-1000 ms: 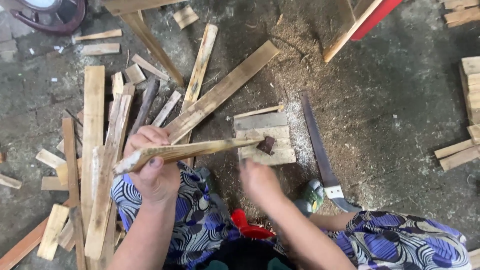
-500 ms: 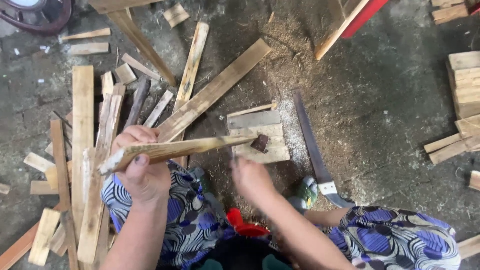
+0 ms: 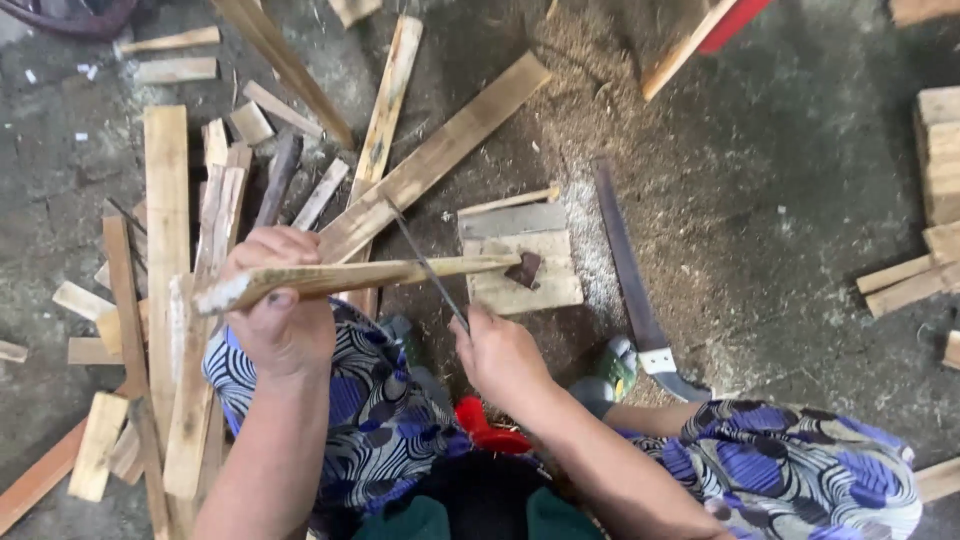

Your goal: Sawing and shaving a piece of wood to shape it using manual hand tools.

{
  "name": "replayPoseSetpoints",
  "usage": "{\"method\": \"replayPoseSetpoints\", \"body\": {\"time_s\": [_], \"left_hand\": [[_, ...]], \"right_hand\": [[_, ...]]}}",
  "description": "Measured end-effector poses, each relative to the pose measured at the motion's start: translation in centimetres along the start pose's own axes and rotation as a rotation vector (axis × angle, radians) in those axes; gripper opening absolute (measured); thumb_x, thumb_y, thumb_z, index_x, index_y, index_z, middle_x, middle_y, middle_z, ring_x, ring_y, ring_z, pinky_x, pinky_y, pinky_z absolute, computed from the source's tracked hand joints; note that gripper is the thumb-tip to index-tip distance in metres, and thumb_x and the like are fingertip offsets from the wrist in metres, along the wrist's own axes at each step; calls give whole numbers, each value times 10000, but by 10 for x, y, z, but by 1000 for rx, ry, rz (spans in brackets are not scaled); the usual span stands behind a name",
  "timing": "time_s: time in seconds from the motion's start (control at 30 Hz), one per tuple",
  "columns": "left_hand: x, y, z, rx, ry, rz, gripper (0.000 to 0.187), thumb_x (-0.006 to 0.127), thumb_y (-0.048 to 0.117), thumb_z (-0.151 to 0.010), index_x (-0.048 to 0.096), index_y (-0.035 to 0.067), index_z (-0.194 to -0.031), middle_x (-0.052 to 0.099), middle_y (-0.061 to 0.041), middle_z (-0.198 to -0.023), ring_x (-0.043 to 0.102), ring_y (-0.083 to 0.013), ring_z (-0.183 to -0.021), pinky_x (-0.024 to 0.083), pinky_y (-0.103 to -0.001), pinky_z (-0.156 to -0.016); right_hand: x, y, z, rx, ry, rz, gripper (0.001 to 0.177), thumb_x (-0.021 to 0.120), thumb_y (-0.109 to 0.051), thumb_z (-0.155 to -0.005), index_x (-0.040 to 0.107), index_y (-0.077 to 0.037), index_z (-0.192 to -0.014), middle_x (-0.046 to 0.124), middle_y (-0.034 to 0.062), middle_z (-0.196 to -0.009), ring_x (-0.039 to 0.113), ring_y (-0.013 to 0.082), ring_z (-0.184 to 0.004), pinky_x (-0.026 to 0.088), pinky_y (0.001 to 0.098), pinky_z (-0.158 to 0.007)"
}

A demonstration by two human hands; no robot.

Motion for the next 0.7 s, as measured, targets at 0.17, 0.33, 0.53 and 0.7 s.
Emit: {"method": "replayPoseSetpoints", "body": {"time_s": [0.17,0.33,0.53,0.7], "left_hand": [[-3,1,4,-28,12,41,286,844,331,-753,640,147,-832,649,-61,-844,624,-170,-819,477,-336,-898],[7,1,3,-90,20,28,497,863,521,-752,623,113,-903,616,-70,-811,608,-170,-805,483,-325,-885],[13,1,0,-82,53,-67,745,887,631,-659,548,130,-1094,631,-37,-816,622,-135,-828,506,-326,-911],[21,6,2,-76,37,-55,725,874,667,-657,425,185,-961,480,17,-818,522,-119,-844,454,-292,-938]], "right_hand": [[34,63,-13,67,-29,46,202,560,-198,-932,615,-3,-945,693,229,-731,728,436,-736,586,505,-609],[54,92,-13,203,-43,128,231,510,-203,-964,620,-1,-936,695,183,-730,740,383,-718,593,456,-593],[15,5,3,0,-40,16,273,487,-259,-982,638,-40,-920,701,208,-718,724,432,-719,581,494,-581],[51,88,-19,146,-71,124,188,527,-104,-945,645,42,-938,700,231,-752,743,396,-746,609,417,-620]]}}
Point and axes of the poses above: each hand's wrist, its own z-axis away from the middle knuckle, its own x-axis out of the palm, y = z × x, the point moved 7 cm from there along -z, towards the middle knuckle
